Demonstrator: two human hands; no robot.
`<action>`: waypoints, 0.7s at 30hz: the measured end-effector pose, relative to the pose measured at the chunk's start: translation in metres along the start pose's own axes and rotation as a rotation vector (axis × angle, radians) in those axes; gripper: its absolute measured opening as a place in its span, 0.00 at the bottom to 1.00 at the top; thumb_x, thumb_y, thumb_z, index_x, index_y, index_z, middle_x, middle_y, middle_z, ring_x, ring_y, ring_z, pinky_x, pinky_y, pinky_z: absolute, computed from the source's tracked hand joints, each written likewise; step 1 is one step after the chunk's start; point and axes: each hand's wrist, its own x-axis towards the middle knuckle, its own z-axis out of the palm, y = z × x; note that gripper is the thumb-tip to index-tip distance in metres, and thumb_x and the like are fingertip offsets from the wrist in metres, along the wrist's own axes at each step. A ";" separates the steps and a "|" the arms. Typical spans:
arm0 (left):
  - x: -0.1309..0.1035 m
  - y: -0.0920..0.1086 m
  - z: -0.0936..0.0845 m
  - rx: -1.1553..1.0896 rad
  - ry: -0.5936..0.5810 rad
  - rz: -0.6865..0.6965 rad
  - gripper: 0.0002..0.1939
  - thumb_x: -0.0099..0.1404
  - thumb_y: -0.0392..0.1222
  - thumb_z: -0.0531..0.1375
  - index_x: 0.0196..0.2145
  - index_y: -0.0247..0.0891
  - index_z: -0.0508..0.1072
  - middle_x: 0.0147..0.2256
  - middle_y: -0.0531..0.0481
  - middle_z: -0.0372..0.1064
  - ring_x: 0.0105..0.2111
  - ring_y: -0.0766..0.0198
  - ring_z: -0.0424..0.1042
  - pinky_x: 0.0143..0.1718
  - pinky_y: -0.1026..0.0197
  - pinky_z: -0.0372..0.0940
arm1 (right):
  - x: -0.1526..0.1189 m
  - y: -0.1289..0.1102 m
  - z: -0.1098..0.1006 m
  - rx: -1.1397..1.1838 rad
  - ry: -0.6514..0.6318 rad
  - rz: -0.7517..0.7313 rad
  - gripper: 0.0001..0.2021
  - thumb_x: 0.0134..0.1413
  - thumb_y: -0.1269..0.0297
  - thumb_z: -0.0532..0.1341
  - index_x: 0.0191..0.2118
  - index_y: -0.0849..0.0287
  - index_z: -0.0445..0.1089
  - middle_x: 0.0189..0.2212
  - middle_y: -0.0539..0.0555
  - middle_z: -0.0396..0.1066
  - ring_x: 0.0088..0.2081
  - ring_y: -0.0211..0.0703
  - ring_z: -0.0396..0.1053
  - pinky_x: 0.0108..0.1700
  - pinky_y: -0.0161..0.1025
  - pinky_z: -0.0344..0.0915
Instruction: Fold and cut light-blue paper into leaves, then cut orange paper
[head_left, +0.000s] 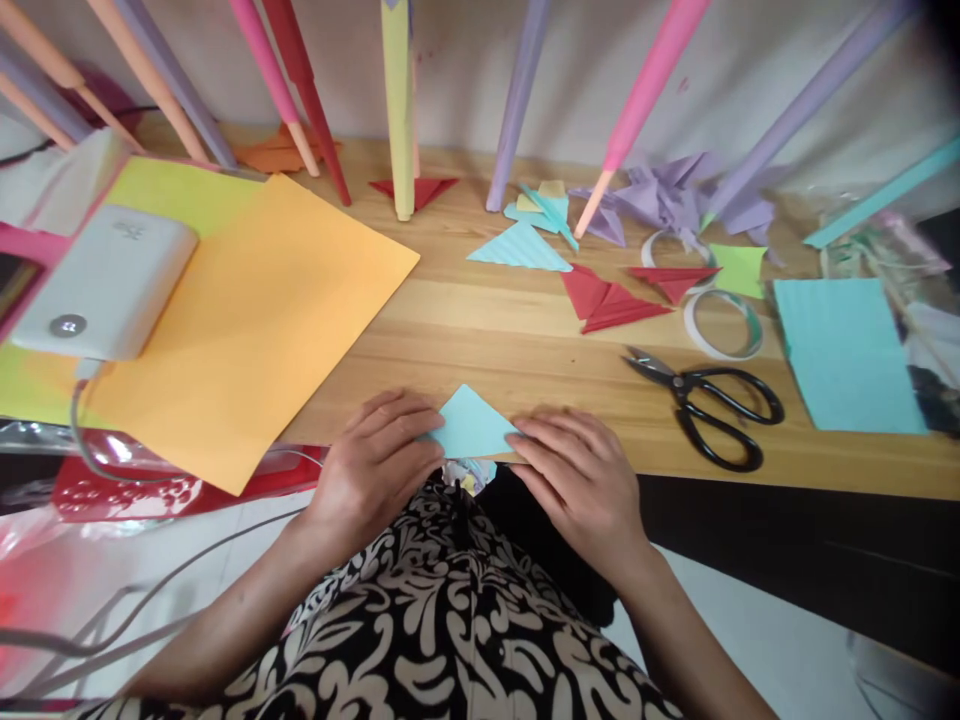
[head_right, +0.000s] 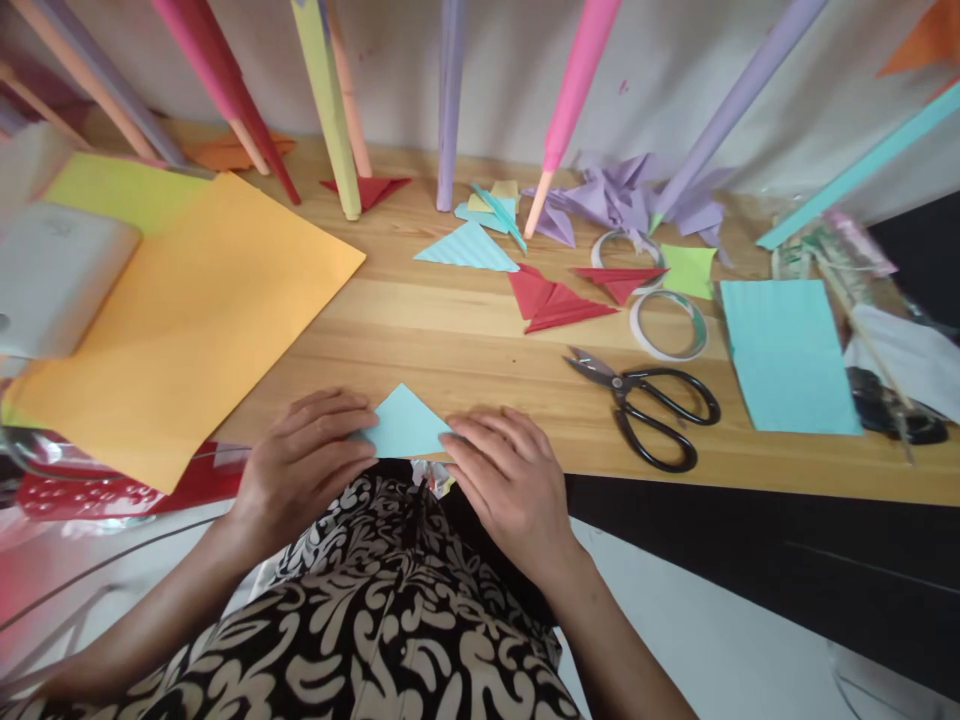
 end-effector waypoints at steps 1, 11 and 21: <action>-0.001 0.001 0.000 0.013 0.016 -0.019 0.02 0.65 0.34 0.63 0.36 0.39 0.75 0.44 0.47 0.76 0.50 0.56 0.72 0.56 0.45 0.66 | -0.002 0.000 -0.001 0.018 0.010 0.004 0.16 0.58 0.69 0.64 0.51 0.49 0.72 0.48 0.52 0.77 0.51 0.48 0.71 0.58 0.53 0.65; -0.001 0.002 -0.001 0.002 0.048 -0.036 0.04 0.67 0.35 0.61 0.36 0.41 0.76 0.38 0.48 0.74 0.45 0.58 0.70 0.49 0.50 0.70 | -0.012 -0.015 -0.024 0.395 0.112 0.075 0.11 0.52 0.78 0.53 0.27 0.53 0.65 0.23 0.47 0.68 0.25 0.39 0.67 0.39 0.47 0.66; -0.011 -0.002 -0.004 -0.037 0.018 -0.015 0.07 0.64 0.31 0.63 0.39 0.40 0.76 0.42 0.48 0.76 0.49 0.56 0.71 0.54 0.46 0.68 | -0.015 -0.021 -0.015 0.025 0.117 0.086 0.14 0.58 0.72 0.63 0.47 0.47 0.70 0.32 0.48 0.76 0.36 0.45 0.72 0.51 0.50 0.64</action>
